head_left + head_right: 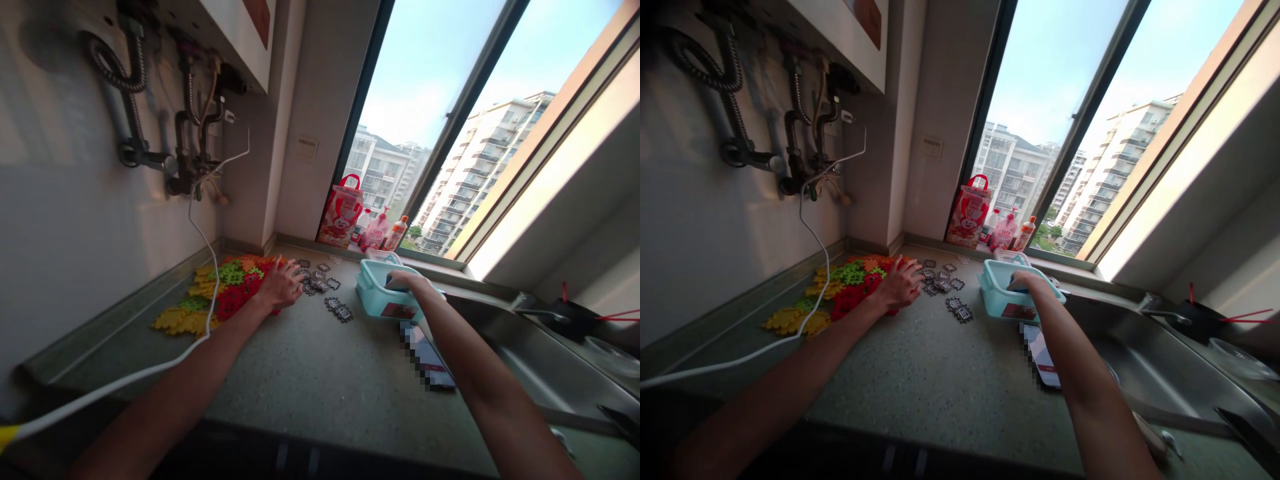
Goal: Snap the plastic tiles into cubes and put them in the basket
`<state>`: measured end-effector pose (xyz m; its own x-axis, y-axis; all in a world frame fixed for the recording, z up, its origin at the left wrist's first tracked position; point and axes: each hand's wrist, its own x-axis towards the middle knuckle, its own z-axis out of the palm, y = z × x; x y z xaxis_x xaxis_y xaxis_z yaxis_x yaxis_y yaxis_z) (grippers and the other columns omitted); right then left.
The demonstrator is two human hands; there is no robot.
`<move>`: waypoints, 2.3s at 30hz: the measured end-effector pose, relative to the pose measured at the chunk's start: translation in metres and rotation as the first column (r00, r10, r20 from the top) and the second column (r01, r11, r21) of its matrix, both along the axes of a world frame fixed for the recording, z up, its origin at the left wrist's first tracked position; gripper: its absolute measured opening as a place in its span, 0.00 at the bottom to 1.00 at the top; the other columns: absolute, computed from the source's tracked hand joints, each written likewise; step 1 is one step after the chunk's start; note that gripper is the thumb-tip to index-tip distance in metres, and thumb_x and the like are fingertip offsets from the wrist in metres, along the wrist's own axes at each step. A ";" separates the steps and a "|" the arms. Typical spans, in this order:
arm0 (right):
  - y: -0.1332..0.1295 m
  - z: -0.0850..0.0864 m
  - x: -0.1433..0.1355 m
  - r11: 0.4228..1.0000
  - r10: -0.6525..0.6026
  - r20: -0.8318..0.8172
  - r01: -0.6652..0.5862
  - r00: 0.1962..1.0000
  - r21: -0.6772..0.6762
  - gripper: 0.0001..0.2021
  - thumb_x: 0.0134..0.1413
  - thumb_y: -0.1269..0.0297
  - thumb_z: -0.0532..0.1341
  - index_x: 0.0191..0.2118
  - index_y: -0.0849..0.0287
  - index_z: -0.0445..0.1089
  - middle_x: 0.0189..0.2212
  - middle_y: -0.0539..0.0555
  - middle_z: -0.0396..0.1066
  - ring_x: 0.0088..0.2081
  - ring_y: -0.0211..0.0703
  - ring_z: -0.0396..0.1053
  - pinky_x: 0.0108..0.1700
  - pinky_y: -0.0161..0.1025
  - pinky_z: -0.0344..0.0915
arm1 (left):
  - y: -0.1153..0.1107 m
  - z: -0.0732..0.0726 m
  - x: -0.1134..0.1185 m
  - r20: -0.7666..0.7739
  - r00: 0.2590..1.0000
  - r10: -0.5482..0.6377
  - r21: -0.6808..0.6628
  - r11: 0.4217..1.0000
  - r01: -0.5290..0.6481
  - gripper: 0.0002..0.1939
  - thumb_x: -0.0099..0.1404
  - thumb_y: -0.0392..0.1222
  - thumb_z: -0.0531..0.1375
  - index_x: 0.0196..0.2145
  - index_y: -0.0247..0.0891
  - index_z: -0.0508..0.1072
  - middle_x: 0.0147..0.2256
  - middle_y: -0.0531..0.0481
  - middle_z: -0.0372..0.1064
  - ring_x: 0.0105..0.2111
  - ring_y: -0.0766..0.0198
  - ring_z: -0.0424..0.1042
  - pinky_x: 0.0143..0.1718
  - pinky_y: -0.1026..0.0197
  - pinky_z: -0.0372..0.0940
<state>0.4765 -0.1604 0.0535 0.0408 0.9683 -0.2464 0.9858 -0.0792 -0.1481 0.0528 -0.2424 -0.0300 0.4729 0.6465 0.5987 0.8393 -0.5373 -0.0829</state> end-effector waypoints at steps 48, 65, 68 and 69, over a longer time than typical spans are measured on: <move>-0.118 -0.124 -0.134 0.813 0.472 -0.236 -0.316 0.850 0.489 0.40 0.64 0.50 0.63 0.75 0.55 0.50 0.75 0.66 0.44 0.76 0.62 0.41 0.73 0.59 0.48 | 0.048 -0.010 0.063 -0.136 0.984 0.116 -0.282 0.948 -0.151 0.33 0.68 0.50 0.54 0.69 0.46 0.64 0.75 0.40 0.44 0.73 0.35 0.42 0.67 0.29 0.49; -0.114 -0.117 -0.129 0.848 0.413 -0.260 -0.264 0.873 0.459 0.42 0.63 0.45 0.63 0.75 0.56 0.50 0.75 0.67 0.43 0.75 0.65 0.42 0.72 0.59 0.47 | 0.131 -0.013 0.127 -0.121 0.968 0.219 -0.584 0.773 -0.248 0.45 0.64 0.79 0.46 0.72 0.57 0.58 0.74 0.40 0.45 0.72 0.25 0.43 0.63 0.18 0.41; -0.118 -0.110 -0.127 0.839 0.399 -0.231 -0.251 0.887 0.483 0.41 0.63 0.48 0.63 0.74 0.59 0.50 0.74 0.69 0.46 0.74 0.64 0.46 0.71 0.55 0.51 | 0.119 -0.014 0.126 -0.115 0.978 0.173 -0.569 0.796 -0.207 0.44 0.65 0.78 0.47 0.72 0.57 0.58 0.74 0.42 0.47 0.71 0.28 0.47 0.64 0.19 0.42; -0.121 -0.107 -0.127 0.830 0.398 -0.215 -0.250 0.892 0.499 0.41 0.62 0.48 0.63 0.74 0.59 0.51 0.73 0.69 0.48 0.73 0.63 0.50 0.70 0.54 0.54 | 0.112 -0.015 0.126 -0.113 0.982 0.152 -0.563 0.805 -0.190 0.44 0.65 0.78 0.47 0.72 0.57 0.58 0.74 0.42 0.48 0.71 0.29 0.48 0.64 0.19 0.42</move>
